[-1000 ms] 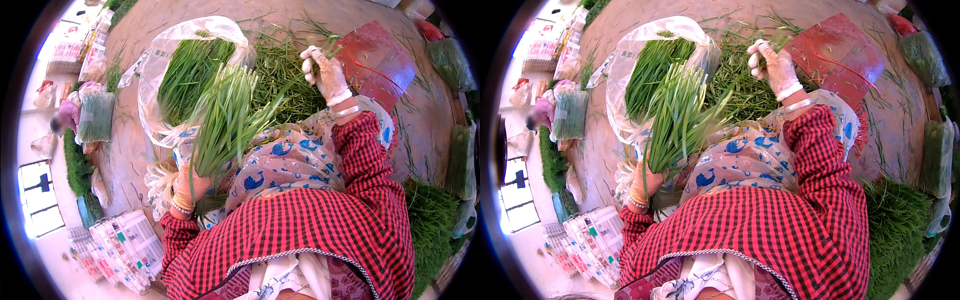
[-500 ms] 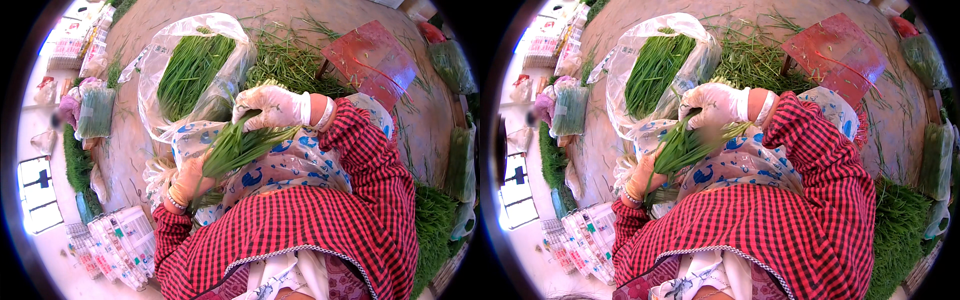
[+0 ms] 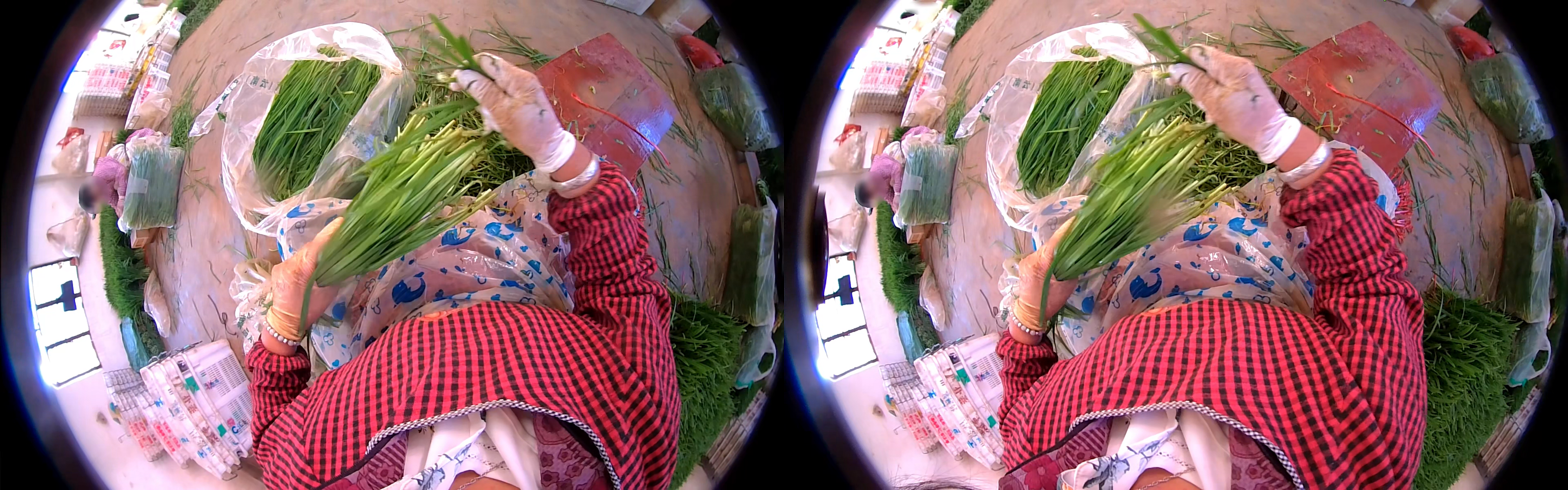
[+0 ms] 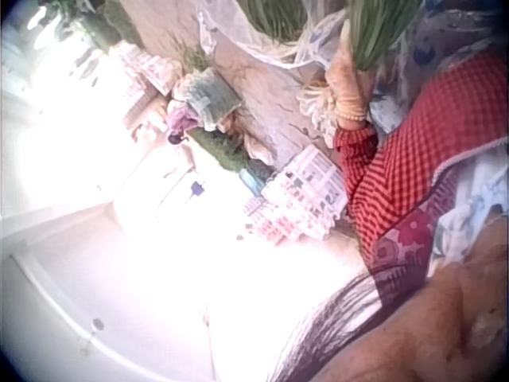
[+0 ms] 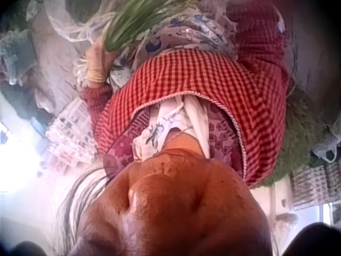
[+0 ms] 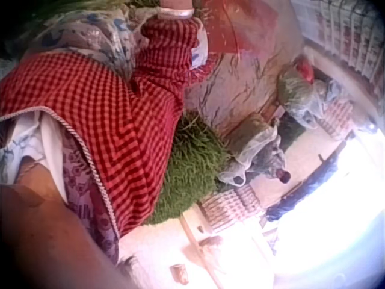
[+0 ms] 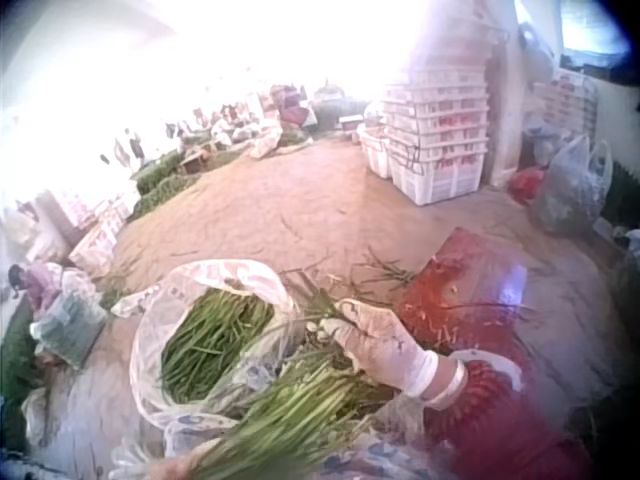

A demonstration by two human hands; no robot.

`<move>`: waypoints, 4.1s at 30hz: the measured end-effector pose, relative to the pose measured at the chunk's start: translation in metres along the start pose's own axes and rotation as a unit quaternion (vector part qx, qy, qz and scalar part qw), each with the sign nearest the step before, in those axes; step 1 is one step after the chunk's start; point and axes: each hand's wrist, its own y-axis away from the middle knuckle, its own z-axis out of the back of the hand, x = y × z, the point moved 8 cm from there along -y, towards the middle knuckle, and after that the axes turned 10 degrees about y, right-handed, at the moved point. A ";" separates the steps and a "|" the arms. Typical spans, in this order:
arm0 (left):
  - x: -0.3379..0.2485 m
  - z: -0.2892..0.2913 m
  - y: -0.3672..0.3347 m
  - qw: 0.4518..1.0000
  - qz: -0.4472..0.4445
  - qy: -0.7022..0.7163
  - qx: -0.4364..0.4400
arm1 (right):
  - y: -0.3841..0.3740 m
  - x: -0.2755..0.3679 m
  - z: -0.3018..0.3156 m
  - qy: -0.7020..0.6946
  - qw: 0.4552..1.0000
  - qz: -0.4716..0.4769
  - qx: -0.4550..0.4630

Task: The person sorts through bunches of green onions, removes damaged leaves by hand, aligns the stems, and secures a bundle with a red tie on a small board.

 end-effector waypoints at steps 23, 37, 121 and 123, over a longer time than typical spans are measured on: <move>0.005 0.014 0.000 0.976 0.009 -0.205 -0.073 | 0.032 0.021 -0.044 0.384 0.904 0.175 -0.074; 0.015 0.016 0.005 0.955 -0.041 -0.278 -0.097 | 0.039 -0.016 -0.030 0.331 0.919 0.201 -0.078; 0.040 0.009 0.016 0.988 -0.043 -0.108 -0.098 | 0.056 -0.110 0.067 0.460 0.876 -0.126 0.065; 0.042 0.010 0.020 0.988 -0.018 -0.113 -0.101 | 0.059 -0.107 0.017 0.275 0.939 -0.163 0.126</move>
